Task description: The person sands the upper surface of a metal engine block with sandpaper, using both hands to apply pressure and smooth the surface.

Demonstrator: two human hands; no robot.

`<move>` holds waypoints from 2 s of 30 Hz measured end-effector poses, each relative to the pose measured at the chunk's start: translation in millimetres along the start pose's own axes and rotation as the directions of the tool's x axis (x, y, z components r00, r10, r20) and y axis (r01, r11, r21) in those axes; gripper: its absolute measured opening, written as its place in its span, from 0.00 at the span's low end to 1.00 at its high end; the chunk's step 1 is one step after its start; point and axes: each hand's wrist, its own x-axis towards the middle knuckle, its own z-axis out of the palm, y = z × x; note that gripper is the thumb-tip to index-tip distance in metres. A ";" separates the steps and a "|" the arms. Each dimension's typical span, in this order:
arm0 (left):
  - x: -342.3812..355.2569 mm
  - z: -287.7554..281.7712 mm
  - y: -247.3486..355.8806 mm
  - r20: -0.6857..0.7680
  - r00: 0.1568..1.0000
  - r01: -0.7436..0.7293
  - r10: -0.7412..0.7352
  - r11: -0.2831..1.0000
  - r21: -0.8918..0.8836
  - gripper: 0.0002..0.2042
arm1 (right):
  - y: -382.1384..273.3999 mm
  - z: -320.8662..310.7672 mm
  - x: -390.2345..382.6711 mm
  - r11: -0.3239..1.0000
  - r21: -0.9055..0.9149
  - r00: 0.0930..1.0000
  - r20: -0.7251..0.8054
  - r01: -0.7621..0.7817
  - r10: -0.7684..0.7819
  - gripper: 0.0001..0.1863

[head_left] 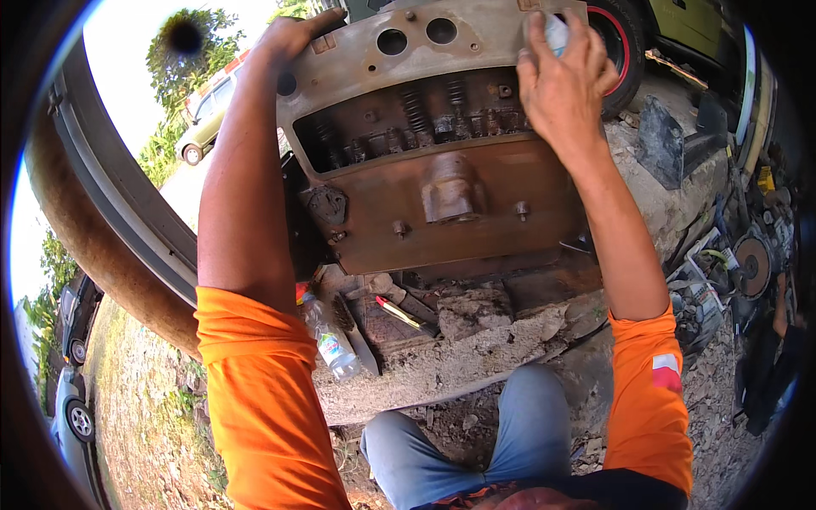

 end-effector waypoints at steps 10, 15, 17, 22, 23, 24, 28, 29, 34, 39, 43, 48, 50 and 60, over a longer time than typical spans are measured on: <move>-24.7 -4.3 20.5 0.000 0.998 -0.059 0.059 0.997 0.046 0.35 | -7.4 -6.5 -9.2 0.992 0.110 0.998 0.013 0.056 -0.058 0.26; -31.0 -0.7 23.4 -0.028 0.991 -0.128 0.130 0.989 0.074 0.35 | -17.2 -4.2 -19.5 0.975 0.182 0.989 0.042 0.130 -0.139 0.25; -32.1 -1.7 25.8 -0.027 0.994 -0.103 0.105 0.993 0.059 0.35 | -2.6 -0.6 -5.6 0.991 0.132 0.999 -0.036 -0.021 0.026 0.29; -11.5 -3.1 9.5 0.041 0.995 -0.094 0.090 0.990 0.105 0.29 | -25.7 -8.4 -11.2 0.960 0.220 0.985 -0.032 0.171 -0.168 0.34; -9.5 -4.8 10.7 0.122 0.992 0.004 -0.015 0.995 0.095 0.27 | -28.4 -11.3 -6.0 0.952 0.254 0.984 -0.001 0.171 -0.176 0.33; -10.1 -6.3 13.3 0.116 0.993 0.025 -0.036 0.995 0.096 0.27 | -34.4 -12.4 -1.4 0.942 0.293 0.984 0.027 0.163 -0.179 0.32; -23.8 0.7 14.9 0.001 0.991 -0.131 0.131 0.987 0.097 0.29 | -32.1 -12.2 -1.0 0.934 0.310 0.976 0.065 0.179 -0.209 0.32; -22.5 -0.7 15.6 0.040 0.993 -0.111 0.107 0.988 0.107 0.27 | -30.7 -13.3 -0.2 0.938 0.296 0.977 0.052 0.184 -0.208 0.32; -14.6 -4.5 9.8 0.076 0.993 -0.099 0.092 0.990 0.103 0.26 | -38.0 -12.0 5.9 0.917 0.354 0.978 0.025 0.187 -0.209 0.30; -16.6 -1.6 15.1 0.016 1.000 -0.013 0.012 0.997 0.082 0.28 | -33.7 -12.5 7.7 0.926 0.322 0.972 0.062 0.197 -0.228 0.31; -13.8 -3.9 10.4 0.040 0.995 -0.094 0.093 0.995 0.030 0.37 | -28.9 -13.3 6.7 0.924 0.319 0.968 0.058 0.213 -0.243 0.31; -18.7 -5.0 14.5 0.047 0.999 0.011 -0.009 1.000 -0.029 0.37 | -30.0 -12.7 19.3 0.919 0.305 0.956 0.069 0.251 -0.284 0.31; -7.9 -2.1 4.8 0.041 0.999 -0.031 0.032 0.999 -0.015 0.38 | -27.3 -15.9 22.9 0.908 0.309 0.949 0.045 0.283 -0.311 0.31; -19.4 -0.6 16.7 -0.030 0.997 -0.068 0.069 0.996 0.060 0.37 | -11.9 -38.8 39.5 0.878 0.411 0.966 -0.018 0.243 -0.259 0.30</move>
